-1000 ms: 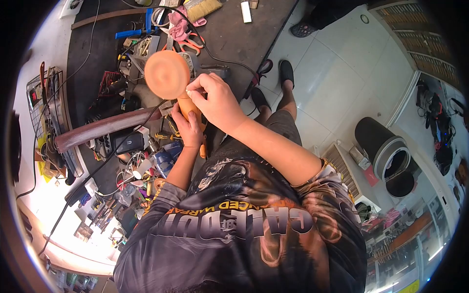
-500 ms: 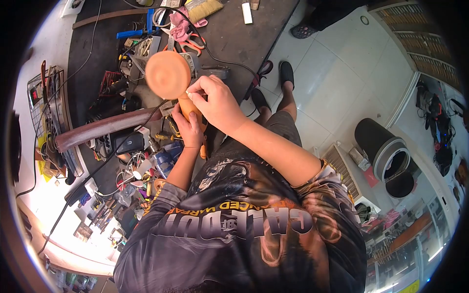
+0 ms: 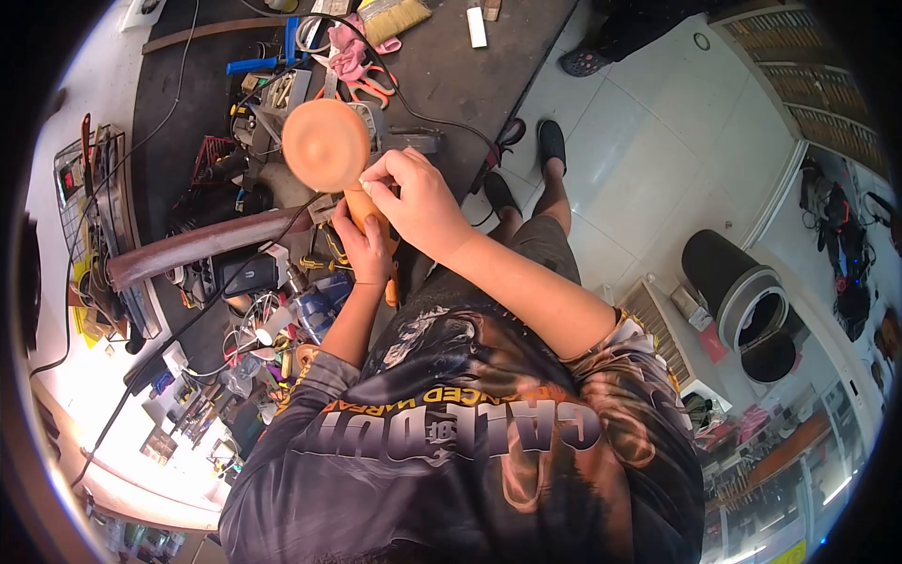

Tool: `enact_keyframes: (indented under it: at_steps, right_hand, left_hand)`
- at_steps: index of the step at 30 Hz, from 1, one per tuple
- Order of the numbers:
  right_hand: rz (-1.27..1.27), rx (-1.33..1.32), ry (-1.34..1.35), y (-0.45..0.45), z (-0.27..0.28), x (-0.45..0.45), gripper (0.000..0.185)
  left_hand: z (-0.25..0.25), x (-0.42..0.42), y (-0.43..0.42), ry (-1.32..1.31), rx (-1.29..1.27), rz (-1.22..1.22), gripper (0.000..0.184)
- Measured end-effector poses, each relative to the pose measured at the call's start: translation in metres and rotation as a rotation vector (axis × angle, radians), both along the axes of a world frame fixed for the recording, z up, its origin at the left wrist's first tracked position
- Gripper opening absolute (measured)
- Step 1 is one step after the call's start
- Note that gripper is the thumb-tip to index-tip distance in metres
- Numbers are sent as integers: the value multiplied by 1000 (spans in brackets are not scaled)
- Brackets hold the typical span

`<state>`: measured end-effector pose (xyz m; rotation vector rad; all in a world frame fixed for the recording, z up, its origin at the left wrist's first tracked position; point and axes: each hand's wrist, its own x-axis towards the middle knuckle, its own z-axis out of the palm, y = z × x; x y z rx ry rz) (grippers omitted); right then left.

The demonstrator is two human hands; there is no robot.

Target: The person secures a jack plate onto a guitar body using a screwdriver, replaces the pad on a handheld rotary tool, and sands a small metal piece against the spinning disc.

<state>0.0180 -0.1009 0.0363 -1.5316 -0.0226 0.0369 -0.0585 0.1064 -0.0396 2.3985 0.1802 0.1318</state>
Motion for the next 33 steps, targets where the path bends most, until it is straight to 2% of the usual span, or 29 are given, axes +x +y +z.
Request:
enact_keyframes:
  at_steps: [25, 33]
  right_hand:
    - [-33, 16, 52, 9, -3, -5, 9]
    - [-55, 41, 53, 8, -2, -3, 10]
  left_hand:
    - [-3, -1, 2, -8, 8, -7, 80]
    - [-3, -1, 4, 11, 13, 2, 75]
